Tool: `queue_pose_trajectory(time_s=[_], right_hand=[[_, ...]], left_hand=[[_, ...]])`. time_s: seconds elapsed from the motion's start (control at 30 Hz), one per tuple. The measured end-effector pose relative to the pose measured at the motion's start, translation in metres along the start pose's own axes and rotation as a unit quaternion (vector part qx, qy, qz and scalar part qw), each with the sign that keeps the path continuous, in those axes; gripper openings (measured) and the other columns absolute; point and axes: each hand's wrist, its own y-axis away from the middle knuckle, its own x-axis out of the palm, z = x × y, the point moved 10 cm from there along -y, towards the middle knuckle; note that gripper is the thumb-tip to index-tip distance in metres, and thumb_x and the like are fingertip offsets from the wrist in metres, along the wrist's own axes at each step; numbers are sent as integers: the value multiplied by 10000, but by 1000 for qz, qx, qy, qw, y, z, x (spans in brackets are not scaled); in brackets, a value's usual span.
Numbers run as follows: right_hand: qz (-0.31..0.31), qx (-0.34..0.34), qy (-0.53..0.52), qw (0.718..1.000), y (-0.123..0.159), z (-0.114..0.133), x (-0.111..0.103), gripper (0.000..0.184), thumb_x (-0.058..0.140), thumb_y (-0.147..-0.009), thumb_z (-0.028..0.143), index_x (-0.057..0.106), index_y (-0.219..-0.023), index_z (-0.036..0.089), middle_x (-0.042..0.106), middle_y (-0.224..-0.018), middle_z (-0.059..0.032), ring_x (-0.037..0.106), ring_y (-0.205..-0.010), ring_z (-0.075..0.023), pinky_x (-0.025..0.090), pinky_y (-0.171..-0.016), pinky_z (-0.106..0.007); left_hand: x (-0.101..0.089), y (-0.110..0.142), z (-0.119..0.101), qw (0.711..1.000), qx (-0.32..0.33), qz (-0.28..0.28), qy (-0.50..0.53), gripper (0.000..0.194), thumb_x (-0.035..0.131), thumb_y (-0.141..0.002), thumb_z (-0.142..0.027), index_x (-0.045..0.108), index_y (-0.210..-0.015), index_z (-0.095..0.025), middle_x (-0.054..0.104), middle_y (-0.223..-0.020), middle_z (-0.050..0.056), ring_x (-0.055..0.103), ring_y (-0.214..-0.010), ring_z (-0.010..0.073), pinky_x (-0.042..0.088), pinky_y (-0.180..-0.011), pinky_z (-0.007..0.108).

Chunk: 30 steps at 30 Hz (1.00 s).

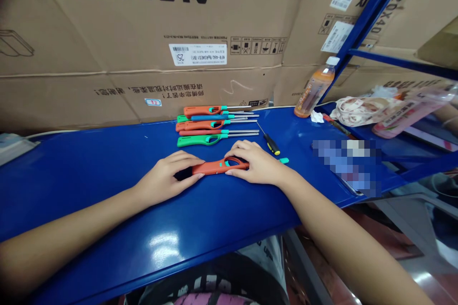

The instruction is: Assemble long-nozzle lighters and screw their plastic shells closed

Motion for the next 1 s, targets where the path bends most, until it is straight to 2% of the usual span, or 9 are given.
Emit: queue_pose_trajectory(time_s=[0.2,0.33,0.43,0.53,0.73,0.9,1.0], right_hand=[[-6,0,4,1000,0,-2,1,362,733,-872,416,686,-1177,227,639,-1140,-97,595,-1088,-253,465,-998,-443],[-15,-5,13,1000,1,-1,1,389,727,-880,399,690,-1208,194,638,-1114,-107,613,-1048,-244,507,-973,-419],[3,-27,70,997,2,5,6,403,642,-942,371,650,-1284,158,645,-1139,-137,635,-1029,-259,547,-919,-421],[-2,-63,145,987,3,16,7,385,521,-1006,347,627,-1307,132,670,-1151,-169,659,-1026,-282,568,-880,-439],[-40,-109,190,975,6,36,4,280,473,-1033,328,651,-1143,143,709,-995,-111,675,-885,-223,550,-758,-335],[-67,-91,214,970,6,42,0,229,467,-1028,304,632,-957,161,669,-845,-64,615,-722,-182,450,-633,-293],[-61,-77,213,972,4,42,2,226,483,-1015,290,629,-892,169,666,-813,-52,601,-685,-173,423,-614,-290]], left_hand=[[0,-1,1,1000,-2,3,-1,258,679,-924,-312,718,-1144,-184,749,-1050,78,691,-980,217,580,-889,368],[4,-3,-2,999,18,38,-29,275,667,-937,-332,713,-1156,-172,743,-1064,85,686,-967,216,577,-879,361],[10,-3,-5,994,37,69,-78,281,627,-959,-318,698,-1170,-146,738,-1065,98,677,-968,232,579,-859,376],[11,-2,-6,990,47,68,-116,282,608,-952,-252,672,-1190,-116,733,-1065,113,670,-978,253,577,-860,391],[6,2,-3,996,26,43,-79,257,554,-1002,-312,670,-1153,-140,730,-1063,100,678,-945,227,561,-865,369],[6,4,-5,998,17,51,-44,238,508,-1023,-317,657,-1100,-148,710,-1004,91,653,-900,211,538,-817,337],[5,4,-8,998,14,54,-37,246,482,-1028,-313,655,-1072,-143,696,-972,96,632,-874,214,518,-798,337]])
